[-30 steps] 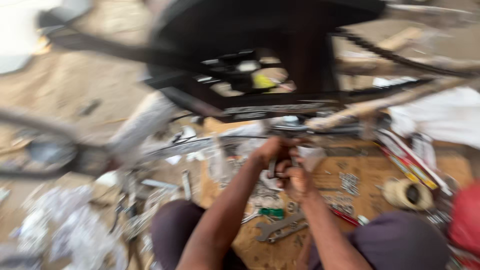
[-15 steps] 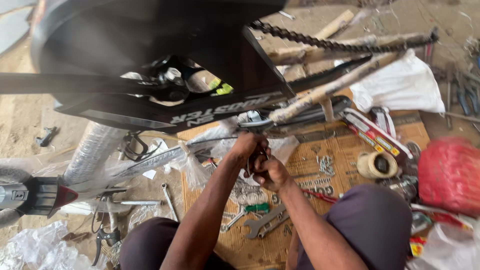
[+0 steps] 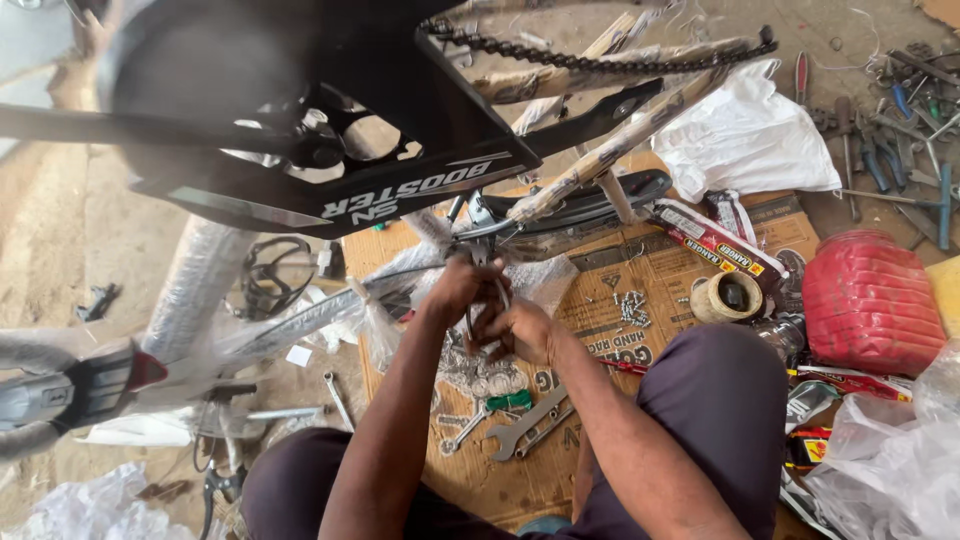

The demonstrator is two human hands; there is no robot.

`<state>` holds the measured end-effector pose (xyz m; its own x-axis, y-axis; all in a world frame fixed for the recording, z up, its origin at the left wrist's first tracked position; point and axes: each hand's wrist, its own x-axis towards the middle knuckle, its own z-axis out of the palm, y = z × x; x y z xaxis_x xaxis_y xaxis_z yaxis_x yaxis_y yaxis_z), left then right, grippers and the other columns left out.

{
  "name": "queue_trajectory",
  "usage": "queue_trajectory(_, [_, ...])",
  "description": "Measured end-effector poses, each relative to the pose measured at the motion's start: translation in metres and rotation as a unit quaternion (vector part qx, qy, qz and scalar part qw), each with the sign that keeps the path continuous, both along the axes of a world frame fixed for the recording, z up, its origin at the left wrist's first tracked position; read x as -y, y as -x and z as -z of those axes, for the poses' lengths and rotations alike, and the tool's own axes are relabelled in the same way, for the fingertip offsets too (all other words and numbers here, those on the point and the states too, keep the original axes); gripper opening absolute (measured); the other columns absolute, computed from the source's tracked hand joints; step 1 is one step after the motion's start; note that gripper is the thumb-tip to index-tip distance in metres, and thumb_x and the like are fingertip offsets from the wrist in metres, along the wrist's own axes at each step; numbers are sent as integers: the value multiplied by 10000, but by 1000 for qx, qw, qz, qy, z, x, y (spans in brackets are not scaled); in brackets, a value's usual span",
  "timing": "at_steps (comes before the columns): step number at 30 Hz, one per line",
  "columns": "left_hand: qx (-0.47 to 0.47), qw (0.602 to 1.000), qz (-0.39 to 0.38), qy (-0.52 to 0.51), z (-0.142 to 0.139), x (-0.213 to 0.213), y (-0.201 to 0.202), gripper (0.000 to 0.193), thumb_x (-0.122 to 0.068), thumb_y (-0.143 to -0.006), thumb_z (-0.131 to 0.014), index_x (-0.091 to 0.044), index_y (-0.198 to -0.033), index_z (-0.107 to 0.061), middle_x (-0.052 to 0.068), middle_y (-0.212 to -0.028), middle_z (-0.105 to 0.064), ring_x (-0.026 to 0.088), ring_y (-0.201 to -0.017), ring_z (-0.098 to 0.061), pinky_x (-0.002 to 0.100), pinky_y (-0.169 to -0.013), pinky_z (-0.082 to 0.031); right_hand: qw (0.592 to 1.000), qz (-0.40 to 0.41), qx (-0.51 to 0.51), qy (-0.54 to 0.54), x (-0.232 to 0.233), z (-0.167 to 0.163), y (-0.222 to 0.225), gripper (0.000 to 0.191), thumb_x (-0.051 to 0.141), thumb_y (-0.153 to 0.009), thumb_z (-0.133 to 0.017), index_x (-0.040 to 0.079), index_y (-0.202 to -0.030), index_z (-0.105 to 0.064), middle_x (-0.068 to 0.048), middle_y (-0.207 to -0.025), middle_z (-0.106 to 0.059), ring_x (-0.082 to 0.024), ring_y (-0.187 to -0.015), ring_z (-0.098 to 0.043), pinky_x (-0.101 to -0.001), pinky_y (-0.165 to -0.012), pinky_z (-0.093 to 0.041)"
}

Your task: The person sits on the floor and assembles a bicycle by attaching the chain to the crankset and rear wheel. They use their hands to thread the chain and adjust its position, then lift the partially assembled bicycle upright.

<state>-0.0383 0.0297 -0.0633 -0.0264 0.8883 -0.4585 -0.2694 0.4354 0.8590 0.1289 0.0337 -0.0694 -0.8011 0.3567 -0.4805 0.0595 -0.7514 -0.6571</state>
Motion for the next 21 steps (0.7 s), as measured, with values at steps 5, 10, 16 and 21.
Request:
queue_trajectory(5, [-59,995,-71,27,-3,20,-10,223,-175,-950,-690,39,-933,-630,154,-726,-669,219,-548,-622,347,-471,-487,993,-42,58,-88,19,-4,2,155,-25,-849,-614,-6,-999,-644,-130,-894,-705,-273,-854,-751,-445,-614,-631])
queue_trajectory(10, [-55,984,-167,1,4,35,-17,210,-167,-897,-733,25,-903,-647,90,-657,-661,171,-493,-619,343,-435,-487,995,23,40,-89,42,1,10,212,39,-896,-583,12,-1105,-596,-123,-911,-699,-248,-773,-715,-396,-627,-608])
queue_trajectory(16, [-224,964,-132,49,27,56,-22,386,-233,-891,-770,145,-922,-698,190,-770,-712,249,-629,-669,412,-558,-532,991,-40,70,-105,60,3,8,210,76,-924,-547,4,-1116,-595,-113,-906,-698,-192,-781,-717,-350,-634,-609])
queue_trajectory(21, [-417,904,-27,89,28,64,-21,526,-343,-871,-837,91,-1095,-641,240,-972,-677,371,-948,-674,480,-868,-548,959,-95,213,-164,58,15,11,263,237,-965,-574,47,-1145,-594,-90,-906,-690,-204,-760,-678,-366,-626,-564])
